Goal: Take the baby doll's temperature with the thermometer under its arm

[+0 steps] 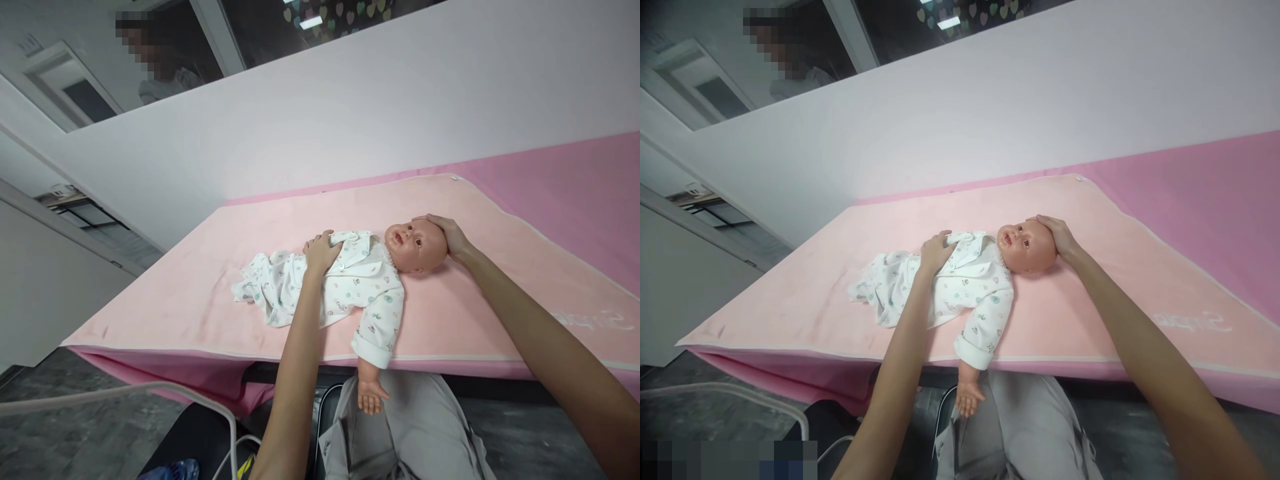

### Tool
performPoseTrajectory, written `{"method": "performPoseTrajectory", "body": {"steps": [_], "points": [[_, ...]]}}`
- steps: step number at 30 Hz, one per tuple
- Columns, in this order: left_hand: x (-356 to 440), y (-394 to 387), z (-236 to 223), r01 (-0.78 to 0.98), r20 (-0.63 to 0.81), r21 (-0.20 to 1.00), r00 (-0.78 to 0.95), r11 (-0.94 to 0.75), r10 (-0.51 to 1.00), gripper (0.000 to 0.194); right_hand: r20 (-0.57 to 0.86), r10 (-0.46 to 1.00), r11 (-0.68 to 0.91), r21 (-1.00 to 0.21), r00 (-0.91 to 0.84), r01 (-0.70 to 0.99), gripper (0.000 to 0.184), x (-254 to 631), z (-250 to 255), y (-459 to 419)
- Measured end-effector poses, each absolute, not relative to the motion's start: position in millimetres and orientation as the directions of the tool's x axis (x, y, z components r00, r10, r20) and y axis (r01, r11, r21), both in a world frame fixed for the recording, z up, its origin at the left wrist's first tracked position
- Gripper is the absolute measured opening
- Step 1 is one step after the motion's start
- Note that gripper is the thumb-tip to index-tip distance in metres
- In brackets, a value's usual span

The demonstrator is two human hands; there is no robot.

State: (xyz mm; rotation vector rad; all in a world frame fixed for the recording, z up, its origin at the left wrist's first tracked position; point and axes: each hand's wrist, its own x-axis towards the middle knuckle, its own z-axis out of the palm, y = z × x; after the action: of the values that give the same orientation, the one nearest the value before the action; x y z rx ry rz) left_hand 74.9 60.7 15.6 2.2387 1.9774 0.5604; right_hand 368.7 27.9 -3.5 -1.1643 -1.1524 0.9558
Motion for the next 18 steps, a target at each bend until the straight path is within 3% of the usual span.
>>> {"method": "performPoseTrajectory", "body": {"steps": [3, 8, 13, 18], "points": [[73.5, 61.8, 15.6, 0.917, 0.211, 0.367, 0.081, -0.156, 0.974, 0.049, 0.199, 0.957, 0.210, -0.977, 0.213, -0.027, 0.029, 367.0, -1.9, 28.5], [73.2, 62.2, 15.6, 0.888, 0.229, 0.437, 0.044, -0.143, 0.972, 0.047, 0.176, 0.954, 0.197, -0.978, 0.242, -0.067, 0.035, 368.0, 0.5, 29.1], [74.3, 60.5, 15.7, 0.899, 0.230, 0.413, 0.051, -0.145, 0.972, 0.043, 0.187, 0.945, 0.214, -0.974, 0.268, -0.074, 0.033, 371.5, 1.7, 28.1], [74.4, 59.6, 15.9, 0.912, 0.231, 0.380, 0.067, -0.153, 0.971, 0.042, 0.213, 0.958, 0.212, -0.977, 0.194, 0.027, 0.022, 371.6, -0.1, 27.2]]}}
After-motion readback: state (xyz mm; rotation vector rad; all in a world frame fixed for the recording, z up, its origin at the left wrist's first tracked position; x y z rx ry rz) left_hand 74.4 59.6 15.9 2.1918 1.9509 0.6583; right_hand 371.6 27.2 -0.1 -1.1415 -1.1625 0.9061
